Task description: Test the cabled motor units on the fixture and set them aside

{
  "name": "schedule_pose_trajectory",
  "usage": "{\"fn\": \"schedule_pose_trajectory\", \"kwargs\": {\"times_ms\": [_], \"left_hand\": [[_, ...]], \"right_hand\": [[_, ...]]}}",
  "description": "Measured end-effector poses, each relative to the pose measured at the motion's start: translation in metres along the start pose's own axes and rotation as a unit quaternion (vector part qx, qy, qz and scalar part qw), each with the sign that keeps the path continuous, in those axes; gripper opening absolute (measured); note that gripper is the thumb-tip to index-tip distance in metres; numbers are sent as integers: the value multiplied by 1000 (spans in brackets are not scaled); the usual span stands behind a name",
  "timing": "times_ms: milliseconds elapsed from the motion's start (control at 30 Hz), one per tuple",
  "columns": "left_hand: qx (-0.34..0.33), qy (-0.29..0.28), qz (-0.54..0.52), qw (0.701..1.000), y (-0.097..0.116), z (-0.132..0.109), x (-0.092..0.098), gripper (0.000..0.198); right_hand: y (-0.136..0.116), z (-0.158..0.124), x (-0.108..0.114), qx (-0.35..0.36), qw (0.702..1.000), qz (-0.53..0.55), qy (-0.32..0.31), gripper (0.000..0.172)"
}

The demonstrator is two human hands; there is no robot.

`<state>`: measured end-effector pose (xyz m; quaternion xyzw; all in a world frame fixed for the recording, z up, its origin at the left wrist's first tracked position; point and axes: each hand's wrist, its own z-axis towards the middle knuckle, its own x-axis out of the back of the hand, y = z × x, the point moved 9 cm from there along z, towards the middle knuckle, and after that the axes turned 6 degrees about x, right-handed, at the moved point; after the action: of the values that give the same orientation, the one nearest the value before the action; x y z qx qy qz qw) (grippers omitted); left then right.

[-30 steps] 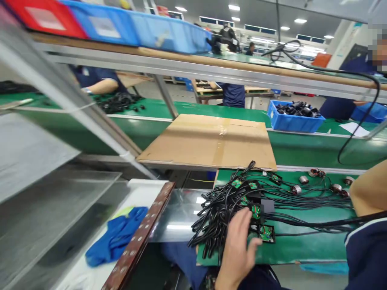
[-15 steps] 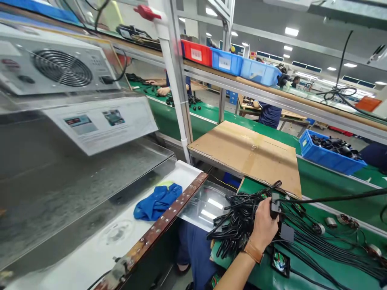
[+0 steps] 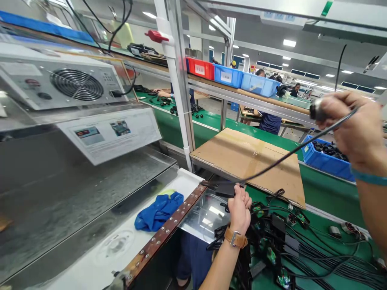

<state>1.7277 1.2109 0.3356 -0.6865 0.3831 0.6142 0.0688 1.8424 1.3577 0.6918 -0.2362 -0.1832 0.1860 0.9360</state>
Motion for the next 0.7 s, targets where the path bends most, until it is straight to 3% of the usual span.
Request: {"fn": "schedule_pose_trajectory", "kwargs": {"times_ms": [100, 167, 333, 500, 600, 667, 700], "left_hand": [[59, 61, -38, 996, -26, -3, 38, 39], [102, 72, -87, 988, -26, -15, 47, 33], [131, -12, -253, 958, 18, -39, 15, 30], [144, 41, -304, 941, 42, -48, -3, 30], [137, 24, -294, 946, 79, -76, -10, 22], [94, 26, -222, 970, 123, -106, 5, 20], [48, 45, -160, 985, 152, -124, 21, 22]], "right_hand": [[42, -30, -33, -83, 995, -6, -49, 25], [65, -47, -54, -117, 989, 8, -92, 29], [91, -82, -83, -142, 973, 33, -180, 38], [100, -155, -102, -233, 902, 89, -353, 33], [95, -185, -110, -235, 887, 88, -388, 32], [88, -191, -130, -201, 892, 90, -395, 32], [84, -193, -148, -180, 893, 95, -401, 31]]}}
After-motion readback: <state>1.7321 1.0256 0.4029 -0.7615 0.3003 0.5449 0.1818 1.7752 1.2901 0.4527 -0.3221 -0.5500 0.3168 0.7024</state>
